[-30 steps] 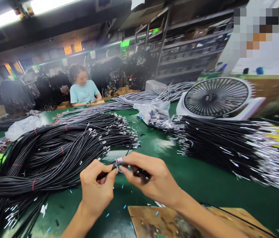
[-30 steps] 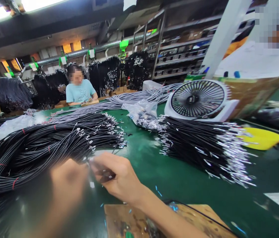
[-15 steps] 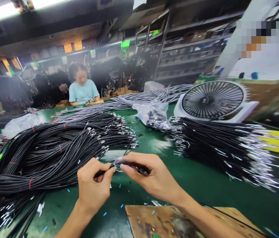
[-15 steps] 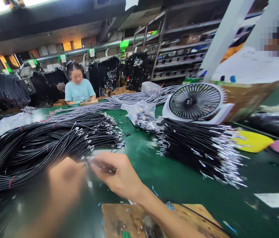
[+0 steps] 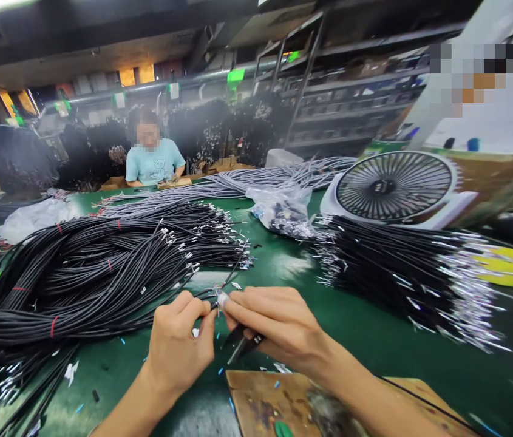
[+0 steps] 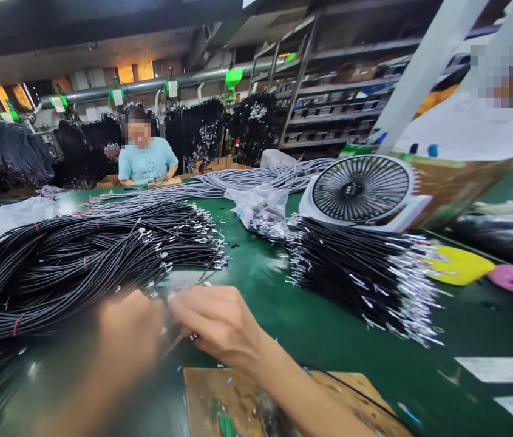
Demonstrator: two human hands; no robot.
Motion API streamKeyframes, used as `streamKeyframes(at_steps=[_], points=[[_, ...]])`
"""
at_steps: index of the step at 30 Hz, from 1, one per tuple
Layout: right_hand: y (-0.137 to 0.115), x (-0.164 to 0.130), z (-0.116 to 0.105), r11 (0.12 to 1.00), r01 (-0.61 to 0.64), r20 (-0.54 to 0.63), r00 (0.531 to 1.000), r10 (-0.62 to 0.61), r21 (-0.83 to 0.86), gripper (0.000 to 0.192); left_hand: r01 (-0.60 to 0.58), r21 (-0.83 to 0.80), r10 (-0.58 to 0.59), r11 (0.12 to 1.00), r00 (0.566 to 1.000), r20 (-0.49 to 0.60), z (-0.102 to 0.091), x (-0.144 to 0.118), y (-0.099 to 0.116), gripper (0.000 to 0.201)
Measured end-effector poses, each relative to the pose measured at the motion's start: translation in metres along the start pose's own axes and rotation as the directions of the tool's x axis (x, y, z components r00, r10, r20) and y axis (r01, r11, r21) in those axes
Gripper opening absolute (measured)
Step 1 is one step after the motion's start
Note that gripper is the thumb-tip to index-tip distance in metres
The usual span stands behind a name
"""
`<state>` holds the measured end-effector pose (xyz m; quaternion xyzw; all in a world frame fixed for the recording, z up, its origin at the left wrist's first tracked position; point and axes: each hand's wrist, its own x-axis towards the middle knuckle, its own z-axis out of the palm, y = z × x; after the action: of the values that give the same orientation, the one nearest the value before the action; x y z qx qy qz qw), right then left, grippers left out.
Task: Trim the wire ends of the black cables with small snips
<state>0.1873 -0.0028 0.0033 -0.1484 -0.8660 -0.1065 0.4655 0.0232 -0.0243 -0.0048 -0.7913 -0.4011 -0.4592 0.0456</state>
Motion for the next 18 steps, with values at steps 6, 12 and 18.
streamKeyframes(at_steps=[6, 12, 18], points=[[-0.016, 0.005, -0.002, 0.962, -0.267, -0.085, 0.959, 0.271, 0.052, 0.012, 0.234, -0.189, -0.243, 0.954, 0.970, -0.024, 0.004, -0.004, 0.001, 0.017], [-0.009, 0.013, 0.002, 0.822, -0.549, -0.030, 0.829, 0.559, 0.151, 0.011, 0.262, -0.283, -0.302, 0.923, 0.947, -0.108, 0.000, 0.001, 0.002, 0.019], [-0.010, 0.012, 0.000, 0.869, -0.451, -0.007, 0.887, 0.461, 0.203, 0.013, 0.226, -0.254, -0.264, 0.940, 0.956, -0.125, 0.003, -0.001, 0.000, 0.019]])
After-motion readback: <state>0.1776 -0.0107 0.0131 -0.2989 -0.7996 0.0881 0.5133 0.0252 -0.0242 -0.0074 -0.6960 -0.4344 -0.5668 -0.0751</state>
